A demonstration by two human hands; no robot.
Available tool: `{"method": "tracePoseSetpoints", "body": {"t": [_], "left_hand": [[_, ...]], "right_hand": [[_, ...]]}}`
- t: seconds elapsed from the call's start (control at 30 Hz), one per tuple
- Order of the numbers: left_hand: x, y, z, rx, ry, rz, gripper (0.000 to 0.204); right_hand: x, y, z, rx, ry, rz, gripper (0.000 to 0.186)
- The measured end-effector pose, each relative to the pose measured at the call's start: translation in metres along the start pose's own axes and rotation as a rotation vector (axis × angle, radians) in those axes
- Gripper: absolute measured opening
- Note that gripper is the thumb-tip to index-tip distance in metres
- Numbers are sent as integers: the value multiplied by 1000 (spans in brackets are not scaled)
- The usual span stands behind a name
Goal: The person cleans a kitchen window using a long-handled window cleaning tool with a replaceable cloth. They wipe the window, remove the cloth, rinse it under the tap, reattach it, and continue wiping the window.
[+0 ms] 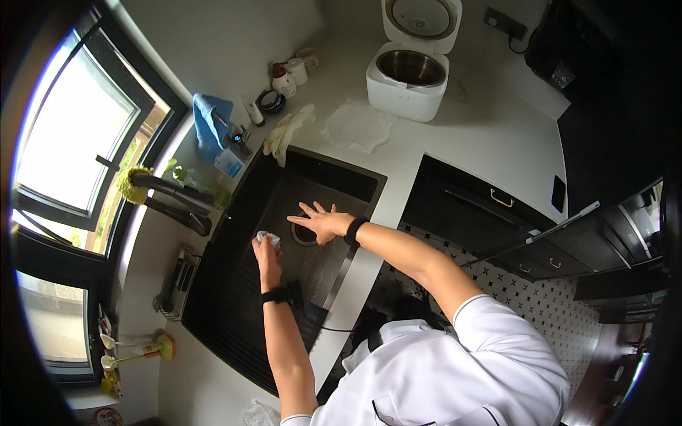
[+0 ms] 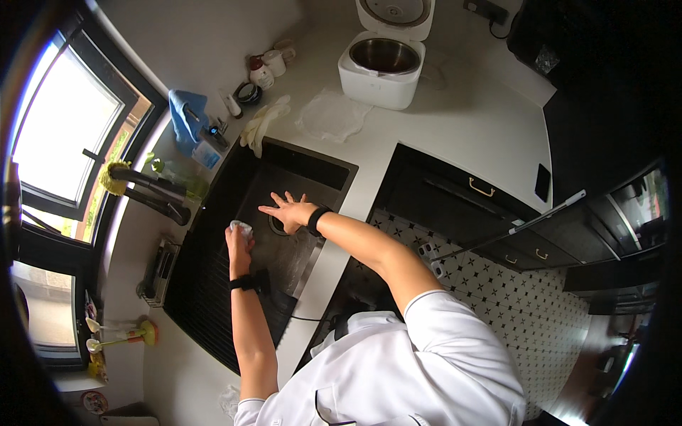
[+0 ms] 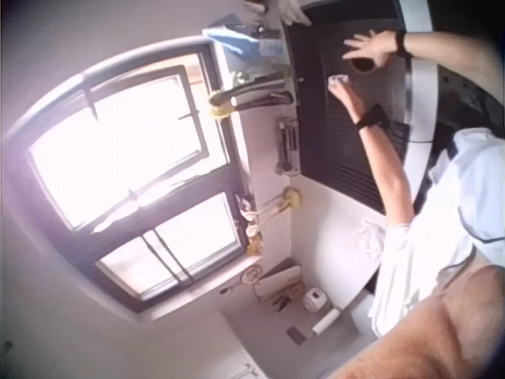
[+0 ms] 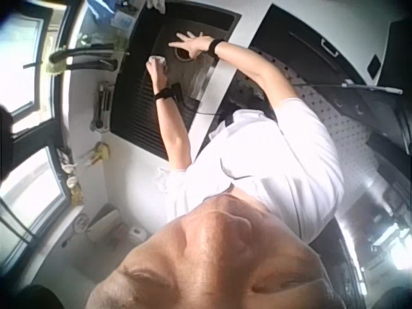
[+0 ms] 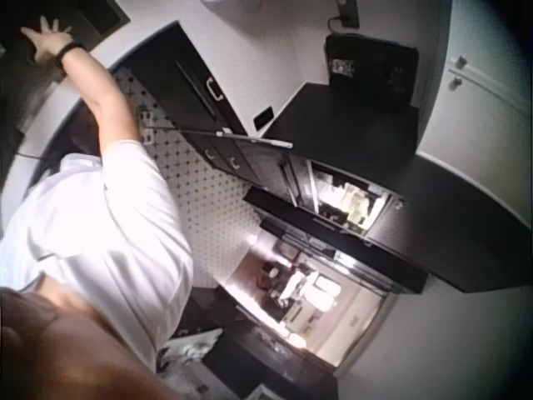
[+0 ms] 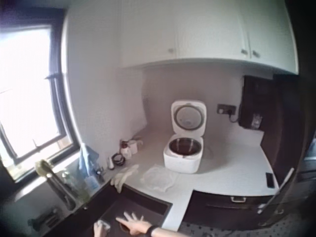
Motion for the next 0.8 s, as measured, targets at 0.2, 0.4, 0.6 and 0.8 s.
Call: {"method": "tracePoseSetpoints", "body": {"t": [0.2, 0.4, 0.6, 0.8], "left_hand": [[18, -14, 12, 39, -50, 79, 26], [38, -17, 9, 117, -100, 136, 23], [41, -32, -1, 63, -96, 170, 23], [27, -46, 0, -46, -93, 111, 20]], "right_hand": [[-67, -13, -74, -557, -52, -55, 64], [-168, -26, -106, -582, -32, 149, 67], [-215, -7, -144, -788, -229, 156, 69], [-258, 34, -127, -653, -326, 256, 66]]}}
Point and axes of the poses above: each hand's wrist, its own y-axis towards the middle knuckle, its own z-axis out of the palm, x = y × z, the point moved 6 cm from there along y, towards the middle knuckle, and after that the axes turned 7 degrees about x, right-handed, at the moved point
